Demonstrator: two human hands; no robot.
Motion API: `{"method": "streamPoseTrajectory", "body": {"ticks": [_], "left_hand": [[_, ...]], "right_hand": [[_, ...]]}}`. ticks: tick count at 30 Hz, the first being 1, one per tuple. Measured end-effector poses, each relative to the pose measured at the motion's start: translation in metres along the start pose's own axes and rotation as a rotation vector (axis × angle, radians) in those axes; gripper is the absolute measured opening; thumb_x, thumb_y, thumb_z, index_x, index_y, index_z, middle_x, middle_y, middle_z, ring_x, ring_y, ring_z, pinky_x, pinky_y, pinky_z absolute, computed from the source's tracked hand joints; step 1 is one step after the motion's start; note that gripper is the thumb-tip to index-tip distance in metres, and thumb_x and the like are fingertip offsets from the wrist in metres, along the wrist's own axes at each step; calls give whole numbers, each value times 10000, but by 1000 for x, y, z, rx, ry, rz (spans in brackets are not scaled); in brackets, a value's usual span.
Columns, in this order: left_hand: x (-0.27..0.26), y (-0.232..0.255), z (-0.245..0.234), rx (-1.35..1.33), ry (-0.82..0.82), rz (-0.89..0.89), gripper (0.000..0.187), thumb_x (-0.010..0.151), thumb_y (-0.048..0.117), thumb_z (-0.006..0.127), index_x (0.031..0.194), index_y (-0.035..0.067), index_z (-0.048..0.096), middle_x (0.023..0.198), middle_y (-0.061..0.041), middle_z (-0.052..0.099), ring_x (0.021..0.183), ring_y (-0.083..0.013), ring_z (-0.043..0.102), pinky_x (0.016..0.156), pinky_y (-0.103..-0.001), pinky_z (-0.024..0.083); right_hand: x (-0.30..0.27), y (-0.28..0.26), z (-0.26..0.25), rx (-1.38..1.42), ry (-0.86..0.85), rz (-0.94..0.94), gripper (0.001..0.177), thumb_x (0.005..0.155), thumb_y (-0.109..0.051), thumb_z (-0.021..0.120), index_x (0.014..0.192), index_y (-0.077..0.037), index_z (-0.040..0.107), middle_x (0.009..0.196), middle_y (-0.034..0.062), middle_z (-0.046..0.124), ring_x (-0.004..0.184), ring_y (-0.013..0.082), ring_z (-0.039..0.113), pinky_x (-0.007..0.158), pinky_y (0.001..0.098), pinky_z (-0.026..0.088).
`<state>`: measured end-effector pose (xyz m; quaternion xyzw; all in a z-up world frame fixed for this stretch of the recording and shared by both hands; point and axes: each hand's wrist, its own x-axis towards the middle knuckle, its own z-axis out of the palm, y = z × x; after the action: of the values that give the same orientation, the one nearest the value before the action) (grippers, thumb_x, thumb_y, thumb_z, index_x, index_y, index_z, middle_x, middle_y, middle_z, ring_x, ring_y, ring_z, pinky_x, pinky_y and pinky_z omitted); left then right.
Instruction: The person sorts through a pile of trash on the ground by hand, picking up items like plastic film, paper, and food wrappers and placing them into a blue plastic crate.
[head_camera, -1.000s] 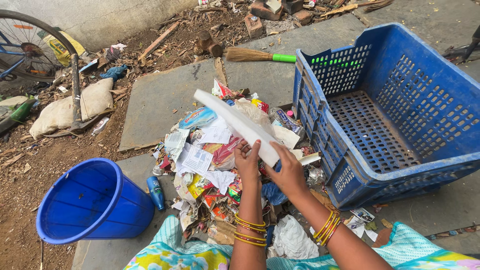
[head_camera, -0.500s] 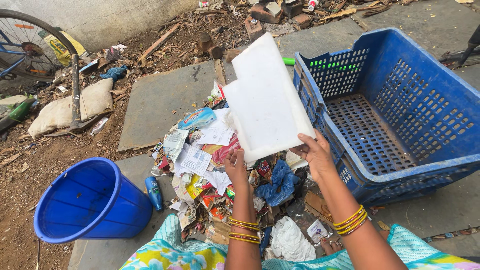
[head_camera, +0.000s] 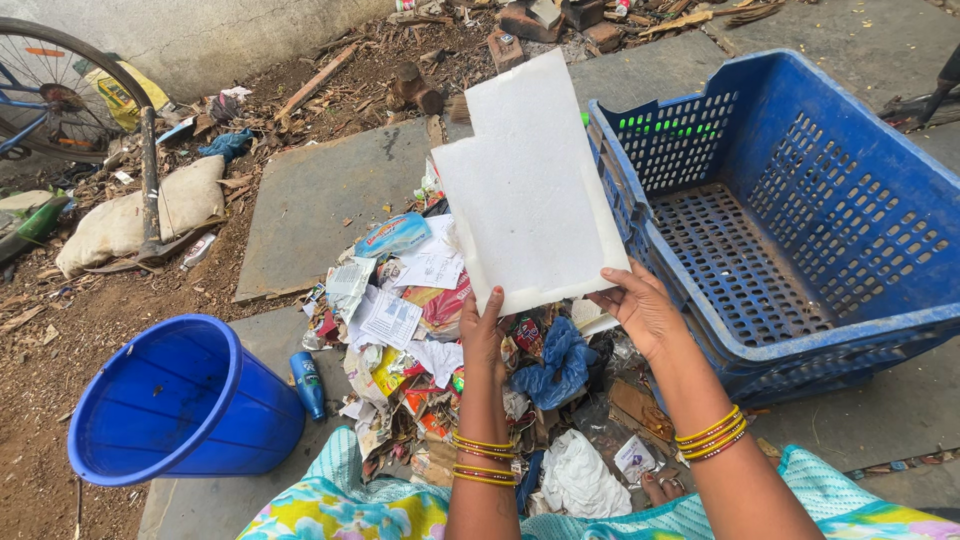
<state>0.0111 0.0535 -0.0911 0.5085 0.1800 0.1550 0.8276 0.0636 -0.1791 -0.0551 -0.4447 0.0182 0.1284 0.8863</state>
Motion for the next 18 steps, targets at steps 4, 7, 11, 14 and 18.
{"method": "streamPoseTrajectory", "body": {"ticks": [4,7,11,14,18], "left_hand": [[-1,-4,1,1,10,49,510,852,299,772,1282,84,603,1160,-56,706,977,-160,681,785,-314,559],[6,-16,-3,-22,20,111,462,872,243,775,1260,57,608,1149,-86,713,946,-161,690,776,-314,566],[20,-34,-12,-87,53,155,385,890,176,776,1209,44,605,1112,-97,726,929,-153,711,788,-289,599],[21,-38,-15,-80,73,176,370,905,174,776,1205,35,610,1074,-102,729,902,-161,696,749,-280,579],[16,-28,-12,-12,91,90,402,894,216,769,1216,44,601,1070,-89,725,876,-168,694,692,-284,567]], "right_hand": [[5,4,-8,-29,19,23,503,808,-88,766,1289,-42,628,1134,96,707,1016,197,685,935,360,577],[8,9,-10,-45,26,29,498,807,-103,781,1283,-49,645,1132,76,702,1003,181,682,929,349,565],[10,16,-11,-47,19,42,509,803,-92,787,1290,-48,646,1124,80,706,984,184,671,912,340,557],[11,18,-10,-50,28,50,519,783,-83,790,1281,-40,650,1112,80,709,990,185,681,908,333,569],[10,17,-12,-68,46,47,532,780,-87,799,1286,-38,640,1105,77,707,1001,181,675,911,323,562]]}}
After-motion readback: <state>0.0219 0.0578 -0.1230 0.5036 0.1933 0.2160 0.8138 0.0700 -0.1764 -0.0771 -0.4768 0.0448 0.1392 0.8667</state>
